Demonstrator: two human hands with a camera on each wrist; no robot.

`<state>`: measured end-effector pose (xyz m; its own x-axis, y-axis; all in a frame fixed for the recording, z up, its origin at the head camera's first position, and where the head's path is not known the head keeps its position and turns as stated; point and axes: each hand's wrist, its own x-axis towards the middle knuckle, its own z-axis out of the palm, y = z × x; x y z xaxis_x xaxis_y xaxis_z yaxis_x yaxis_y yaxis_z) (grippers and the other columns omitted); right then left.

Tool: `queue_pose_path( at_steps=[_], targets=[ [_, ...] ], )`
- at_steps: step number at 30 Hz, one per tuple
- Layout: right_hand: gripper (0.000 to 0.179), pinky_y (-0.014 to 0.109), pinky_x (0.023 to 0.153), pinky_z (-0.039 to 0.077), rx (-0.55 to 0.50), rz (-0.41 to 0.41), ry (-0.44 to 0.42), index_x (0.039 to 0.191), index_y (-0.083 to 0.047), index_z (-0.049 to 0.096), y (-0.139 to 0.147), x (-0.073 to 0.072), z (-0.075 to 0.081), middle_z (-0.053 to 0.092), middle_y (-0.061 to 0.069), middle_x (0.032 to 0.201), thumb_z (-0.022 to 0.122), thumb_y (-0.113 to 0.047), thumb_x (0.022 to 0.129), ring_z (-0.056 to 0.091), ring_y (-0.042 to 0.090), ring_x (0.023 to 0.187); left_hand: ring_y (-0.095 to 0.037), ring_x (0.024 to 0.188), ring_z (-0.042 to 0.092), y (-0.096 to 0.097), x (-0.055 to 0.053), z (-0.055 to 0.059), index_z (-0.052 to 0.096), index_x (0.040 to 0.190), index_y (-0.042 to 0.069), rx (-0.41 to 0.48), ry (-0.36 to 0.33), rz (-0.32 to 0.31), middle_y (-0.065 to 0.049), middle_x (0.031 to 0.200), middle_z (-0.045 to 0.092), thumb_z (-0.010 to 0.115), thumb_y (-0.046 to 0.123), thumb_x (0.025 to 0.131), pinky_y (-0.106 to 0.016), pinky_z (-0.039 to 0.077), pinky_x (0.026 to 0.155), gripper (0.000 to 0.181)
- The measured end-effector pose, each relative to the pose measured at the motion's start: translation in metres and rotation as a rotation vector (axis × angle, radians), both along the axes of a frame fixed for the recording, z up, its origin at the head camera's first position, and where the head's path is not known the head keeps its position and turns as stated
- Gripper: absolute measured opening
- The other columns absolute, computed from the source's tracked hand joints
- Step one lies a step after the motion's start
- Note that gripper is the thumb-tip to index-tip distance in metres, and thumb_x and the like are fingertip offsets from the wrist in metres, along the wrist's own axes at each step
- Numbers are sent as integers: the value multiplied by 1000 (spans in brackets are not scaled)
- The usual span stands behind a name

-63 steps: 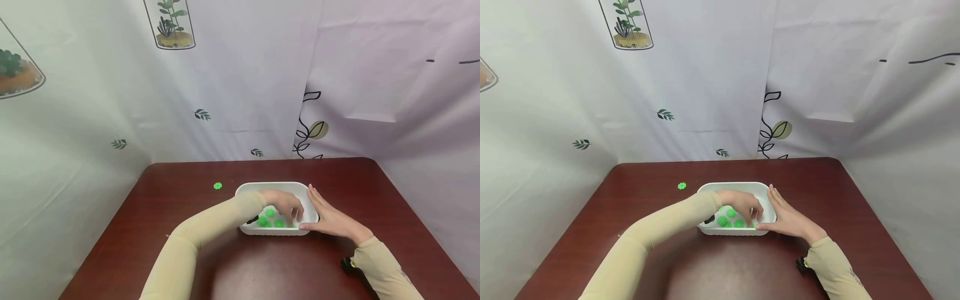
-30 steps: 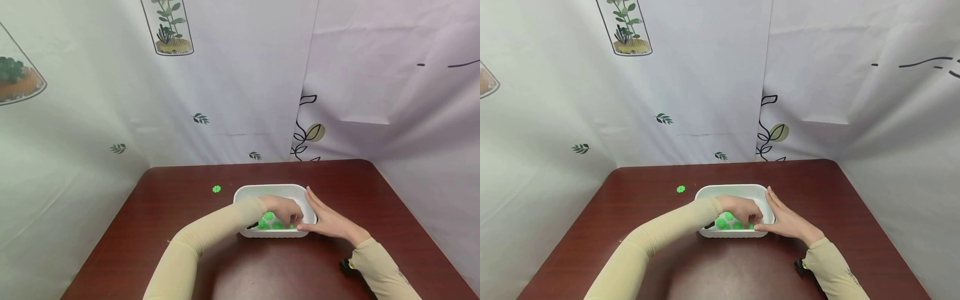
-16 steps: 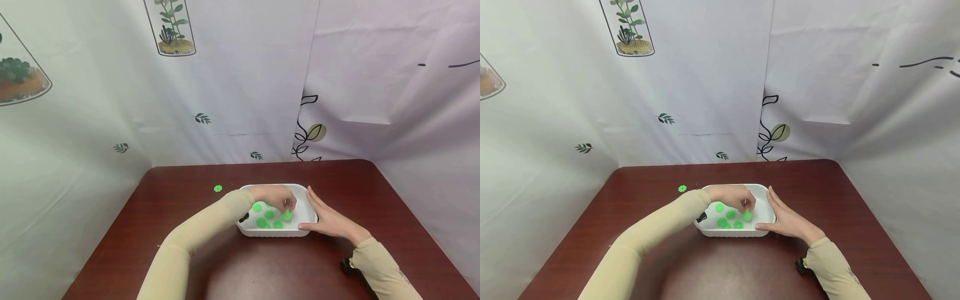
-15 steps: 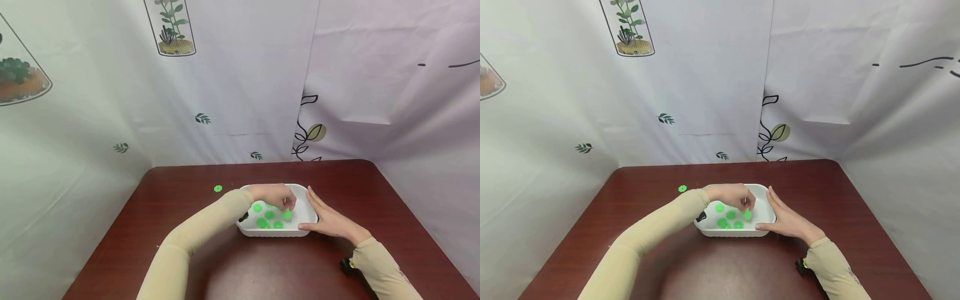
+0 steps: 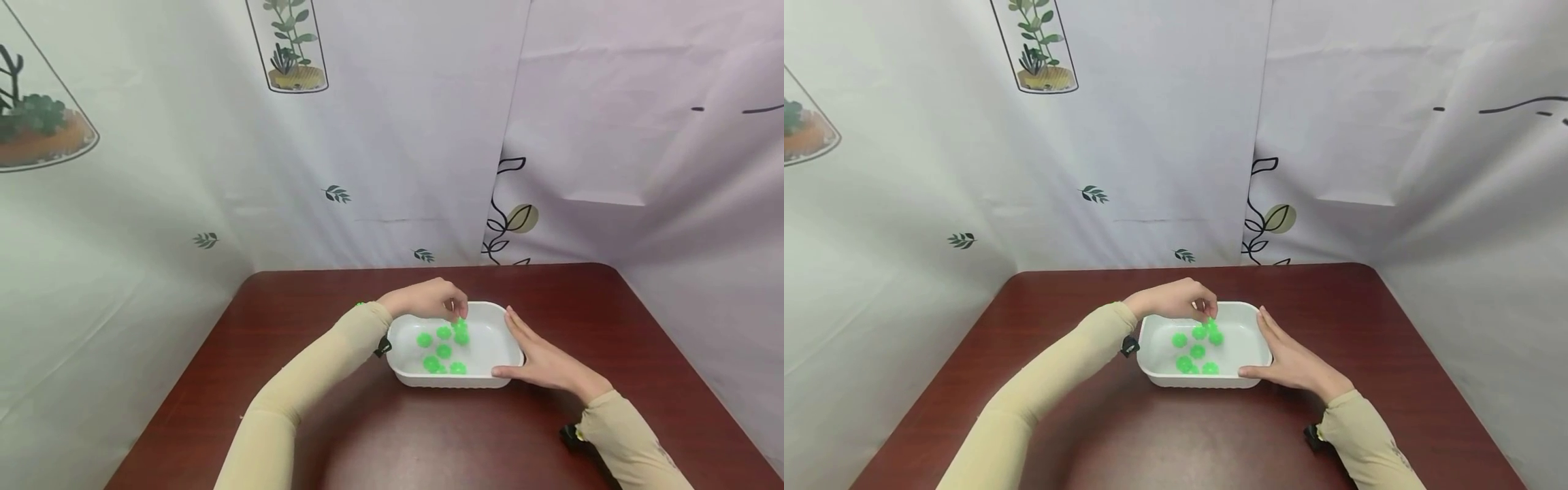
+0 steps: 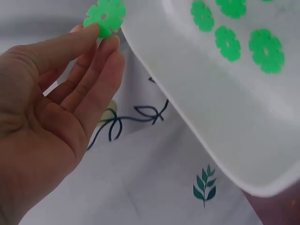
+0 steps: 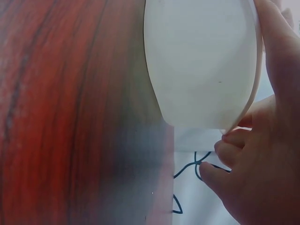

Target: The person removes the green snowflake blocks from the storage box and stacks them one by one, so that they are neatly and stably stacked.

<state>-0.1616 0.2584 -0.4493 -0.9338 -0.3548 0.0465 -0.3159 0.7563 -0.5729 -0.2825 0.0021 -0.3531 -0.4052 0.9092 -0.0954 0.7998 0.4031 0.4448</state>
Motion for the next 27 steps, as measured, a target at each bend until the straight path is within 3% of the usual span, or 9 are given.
queue_pose_path(
  at_steps=[6,15,22,27],
  targets=[
    [119,58,110,34,1,-3,11,160,2,10,2,0,0,4,20,167,75,-62,82,22,43,148,-5,91,65,-18,-9,3,72,101,13,92,-16,115,4,97,71,68,6,96,-20,51,84,10],
    [120,58,109,36,20,-23,21,159,3,12,7,-1,-1,5,21,167,75,-62,81,23,44,147,-8,89,67,-45,-20,3,74,102,9,194,22,240,2,95,72,69,9,96,-23,53,81,8],
    [121,58,110,34,13,-15,19,159,4,11,4,-3,1,5,22,166,76,-61,81,21,44,148,-12,90,65,-85,-27,6,74,105,10,266,-13,405,1,99,71,68,11,97,-31,53,76,10],
    [121,58,110,34,7,-9,11,159,3,10,3,-3,1,5,21,167,76,-62,81,20,43,148,-19,96,64,-118,-33,0,73,104,9,353,-39,521,-3,101,70,68,10,96,-38,53,85,10]
  ],
)
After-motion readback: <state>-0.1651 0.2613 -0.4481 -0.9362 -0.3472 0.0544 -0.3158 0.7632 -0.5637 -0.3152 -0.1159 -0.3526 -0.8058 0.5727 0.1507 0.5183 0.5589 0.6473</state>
